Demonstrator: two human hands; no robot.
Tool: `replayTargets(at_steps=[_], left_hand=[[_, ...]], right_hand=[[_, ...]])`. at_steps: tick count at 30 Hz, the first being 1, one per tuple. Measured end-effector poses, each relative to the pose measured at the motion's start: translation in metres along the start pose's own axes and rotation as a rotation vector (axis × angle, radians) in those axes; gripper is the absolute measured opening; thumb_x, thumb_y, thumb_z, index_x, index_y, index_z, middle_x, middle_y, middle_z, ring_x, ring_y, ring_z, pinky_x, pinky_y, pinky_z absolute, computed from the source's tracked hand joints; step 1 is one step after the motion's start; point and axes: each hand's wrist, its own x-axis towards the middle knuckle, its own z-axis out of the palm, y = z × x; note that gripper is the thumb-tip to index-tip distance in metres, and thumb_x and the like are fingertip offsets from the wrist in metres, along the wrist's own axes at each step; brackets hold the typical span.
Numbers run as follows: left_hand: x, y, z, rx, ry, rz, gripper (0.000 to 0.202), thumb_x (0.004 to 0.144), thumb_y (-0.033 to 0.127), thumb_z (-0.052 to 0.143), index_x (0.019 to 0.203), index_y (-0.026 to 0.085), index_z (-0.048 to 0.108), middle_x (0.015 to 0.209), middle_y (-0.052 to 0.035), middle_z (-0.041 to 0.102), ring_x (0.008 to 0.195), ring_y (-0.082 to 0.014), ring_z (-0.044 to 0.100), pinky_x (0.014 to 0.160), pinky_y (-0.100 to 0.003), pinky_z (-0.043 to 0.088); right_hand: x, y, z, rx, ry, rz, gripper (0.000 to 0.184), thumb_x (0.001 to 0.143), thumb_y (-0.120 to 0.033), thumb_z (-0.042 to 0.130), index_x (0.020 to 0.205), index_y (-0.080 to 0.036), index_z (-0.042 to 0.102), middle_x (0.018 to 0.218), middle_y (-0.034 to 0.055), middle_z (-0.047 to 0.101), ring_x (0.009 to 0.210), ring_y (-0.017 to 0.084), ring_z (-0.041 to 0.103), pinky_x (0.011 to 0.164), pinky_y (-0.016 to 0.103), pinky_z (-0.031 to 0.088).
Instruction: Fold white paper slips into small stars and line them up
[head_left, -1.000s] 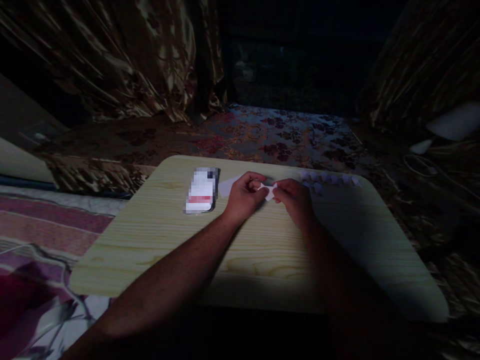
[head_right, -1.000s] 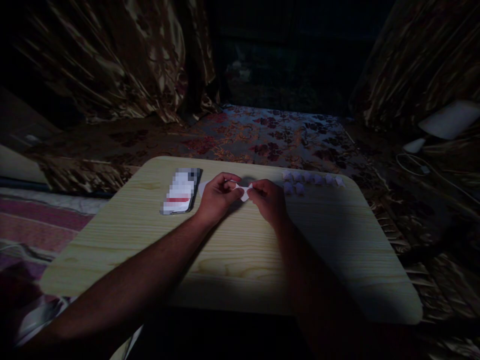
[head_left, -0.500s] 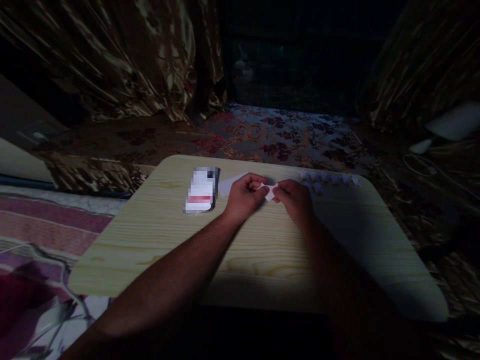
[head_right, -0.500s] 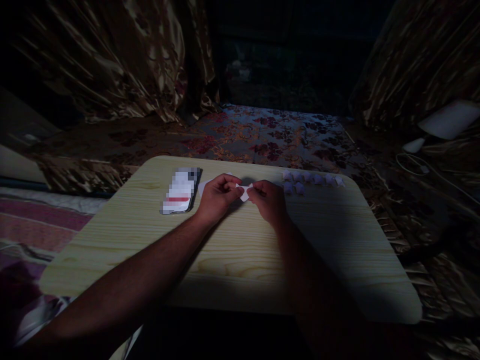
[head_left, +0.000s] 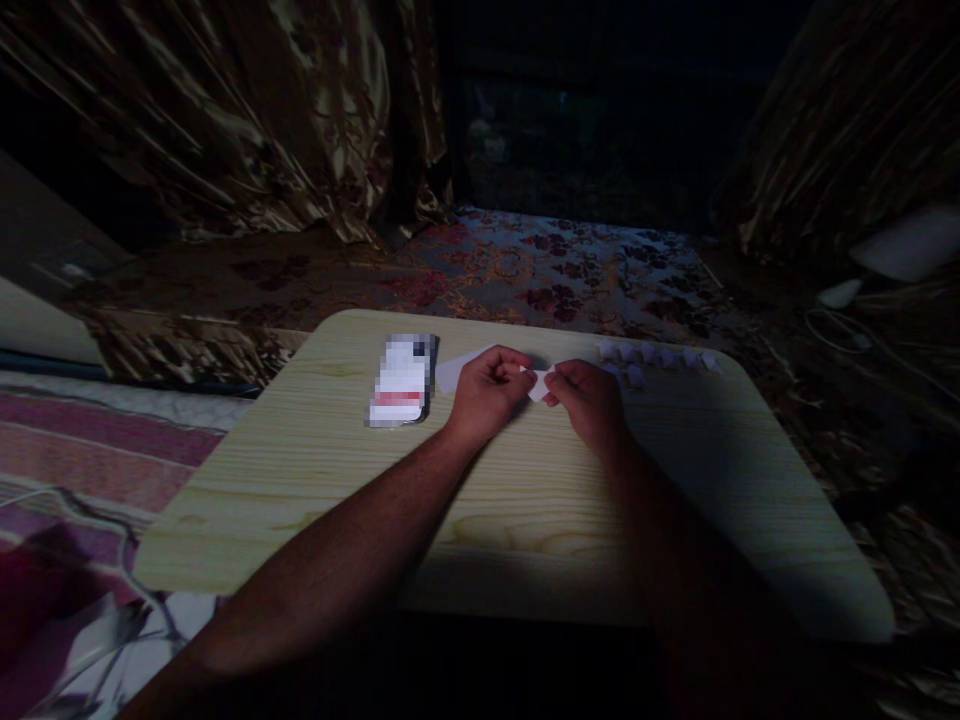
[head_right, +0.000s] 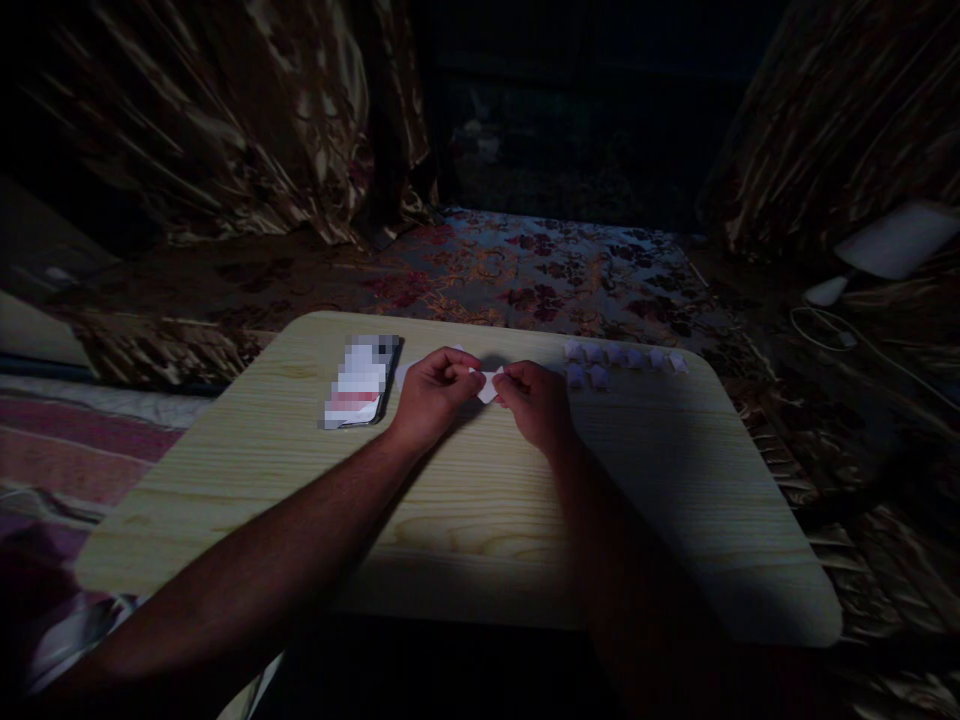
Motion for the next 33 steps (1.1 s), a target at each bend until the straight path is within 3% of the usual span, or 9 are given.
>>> replayTargets(at_steps=[12, 33], left_hand=[[-0.0008, 0.0013, 0.0025, -0.013, -0.026, 0.010, 0.028, 0.063, 0.024, 0.079, 0.086, 0.017, 0.065, 0.069, 0.0008, 0.067, 0.057, -0.0097, 0.057, 0.057, -0.023, 0.043], [-0.0024, 0.0001, 0.0025, 0.022, -0.043, 0.070, 0.018, 0.066, 0.023, 0.077, 0.078, 0.016, 0.066, 0.063, 0.0018, 0.064, 0.054, -0.0084, 0.053, 0.053, -0.021, 0.040]], right_hand=[[-0.0008, -0.0027, -0.0008, 0.006, -0.004, -0.004, 0.017, 0.080, -0.035, 0.064, 0.079, -0.019, 0.068, 0.061, -0.0009, 0.068, 0.057, 0.015, 0.063, 0.056, 0.025, 0.047], [-0.0012, -0.0047, 0.0005, 0.024, 0.037, 0.048, 0.017, 0.077, -0.036, 0.064, 0.072, -0.020, 0.067, 0.057, -0.0014, 0.067, 0.055, 0.015, 0.063, 0.055, 0.024, 0.047]])
